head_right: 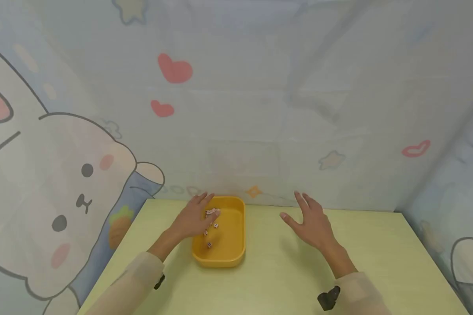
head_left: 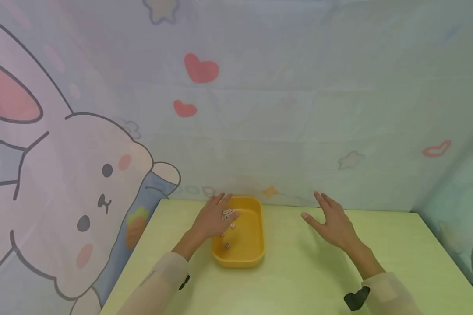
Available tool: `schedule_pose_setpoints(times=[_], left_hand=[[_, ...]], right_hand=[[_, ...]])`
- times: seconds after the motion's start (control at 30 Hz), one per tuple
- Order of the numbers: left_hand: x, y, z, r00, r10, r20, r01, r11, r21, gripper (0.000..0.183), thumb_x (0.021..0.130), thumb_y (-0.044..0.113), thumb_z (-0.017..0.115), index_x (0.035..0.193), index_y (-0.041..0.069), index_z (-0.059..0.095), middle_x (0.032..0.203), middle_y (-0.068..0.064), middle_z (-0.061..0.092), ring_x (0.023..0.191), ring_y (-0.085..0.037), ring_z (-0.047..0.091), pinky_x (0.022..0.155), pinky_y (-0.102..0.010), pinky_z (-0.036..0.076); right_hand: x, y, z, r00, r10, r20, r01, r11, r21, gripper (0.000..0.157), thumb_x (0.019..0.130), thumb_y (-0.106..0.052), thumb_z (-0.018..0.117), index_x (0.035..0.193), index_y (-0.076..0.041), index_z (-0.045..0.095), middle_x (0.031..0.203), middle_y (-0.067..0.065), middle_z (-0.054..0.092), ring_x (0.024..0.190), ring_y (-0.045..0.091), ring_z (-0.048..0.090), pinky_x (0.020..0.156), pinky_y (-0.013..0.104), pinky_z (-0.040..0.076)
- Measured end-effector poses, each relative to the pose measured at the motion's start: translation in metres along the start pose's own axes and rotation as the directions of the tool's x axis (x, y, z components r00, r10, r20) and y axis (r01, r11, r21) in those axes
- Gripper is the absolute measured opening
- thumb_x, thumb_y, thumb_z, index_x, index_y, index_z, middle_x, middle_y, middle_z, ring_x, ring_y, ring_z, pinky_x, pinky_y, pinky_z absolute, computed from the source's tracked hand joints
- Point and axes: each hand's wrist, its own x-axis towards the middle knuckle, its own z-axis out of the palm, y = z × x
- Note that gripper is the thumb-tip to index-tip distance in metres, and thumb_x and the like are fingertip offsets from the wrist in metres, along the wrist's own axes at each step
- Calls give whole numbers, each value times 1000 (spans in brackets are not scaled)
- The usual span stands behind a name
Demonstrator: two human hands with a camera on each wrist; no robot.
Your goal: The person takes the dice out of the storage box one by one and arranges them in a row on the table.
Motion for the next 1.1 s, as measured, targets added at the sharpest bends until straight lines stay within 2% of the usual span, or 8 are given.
schedule_pose_setpoints(times=[0.2, 0.3, 0.37, 0.53, 0.6, 0.67, 0.77, 1.1], left_hand=[[-14, -35, 14, 989, -142, -48, 131, 974, -186, 74, 107, 48, 57, 167, 11, 34, 169, -22, 33, 153, -48, 31, 120, -67, 33], [-19, -47, 23, 980, -194, -44, 172, 935, -309, 70, 109, 42, 56, 166, 7, 33, 165, -25, 38, 148, -51, 39, 119, -68, 35], [-22, -51, 27, 974, -226, -20, 201, 900, -386, 68, 111, 40, 54, 166, 7, 32, 164, -25, 40, 144, -52, 44, 115, -66, 41], [-25, -52, 34, 951, -298, 84, 287, 744, -603, 61, 114, 33, 48, 165, 5, 32, 161, -24, 44, 135, -48, 55, 89, -50, 63], [-25, -52, 37, 941, -312, 133, 315, 658, -684, 60, 115, 31, 47, 165, 4, 31, 160, -26, 43, 133, -46, 56, 83, -46, 65], [-24, -52, 39, 938, -302, 172, 324, 582, -746, 59, 115, 27, 45, 166, 2, 30, 159, -28, 43, 130, -45, 59, 85, -49, 64], [-24, -52, 42, 937, -290, 195, 327, 529, -783, 57, 115, 24, 44, 166, 2, 29, 158, -30, 43, 126, -44, 62, 86, -51, 64], [-28, -51, 45, 937, -275, 216, 331, 496, -803, 55, 114, 21, 46, 165, 4, 33, 156, -28, 46, 124, -42, 63, 87, -51, 63]], right_hand=[[0, -26, 44, 987, 47, 156, -91, 952, 293, 86, 105, -56, 60, 169, -9, 26, 167, 25, 34, 150, 52, 35, 115, 73, 34], [2, -39, 69, 968, 92, 235, -187, 885, 426, 85, 103, -59, 61, 169, -16, 30, 166, 22, 39, 147, 47, 43, 113, 69, 40], [5, -46, 84, 955, 117, 272, -251, 805, 537, 82, 103, -58, 63, 167, -17, 33, 165, 22, 40, 146, 45, 45, 111, 66, 45], [16, -58, 108, 941, 171, 293, -335, 596, 730, 67, 108, -36, 64, 162, -7, 38, 156, 28, 46, 139, 49, 50, 103, 59, 55], [18, -62, 115, 938, 185, 293, -345, 555, 757, 62, 109, -27, 62, 161, -2, 39, 151, 30, 50, 135, 49, 53, 100, 59, 57], [18, -66, 120, 934, 196, 297, -356, 529, 770, 59, 110, -22, 61, 160, 1, 39, 147, 31, 53, 131, 48, 57, 96, 58, 59], [17, -71, 126, 931, 192, 311, -366, 509, 779, 56, 111, -17, 57, 160, 3, 39, 144, 32, 54, 125, 45, 62, 91, 54, 62], [5, -79, 130, 927, 178, 331, -376, 482, 792, 50, 112, -11, 52, 160, 1, 40, 144, 35, 53, 125, 48, 62, 85, 51, 64]])
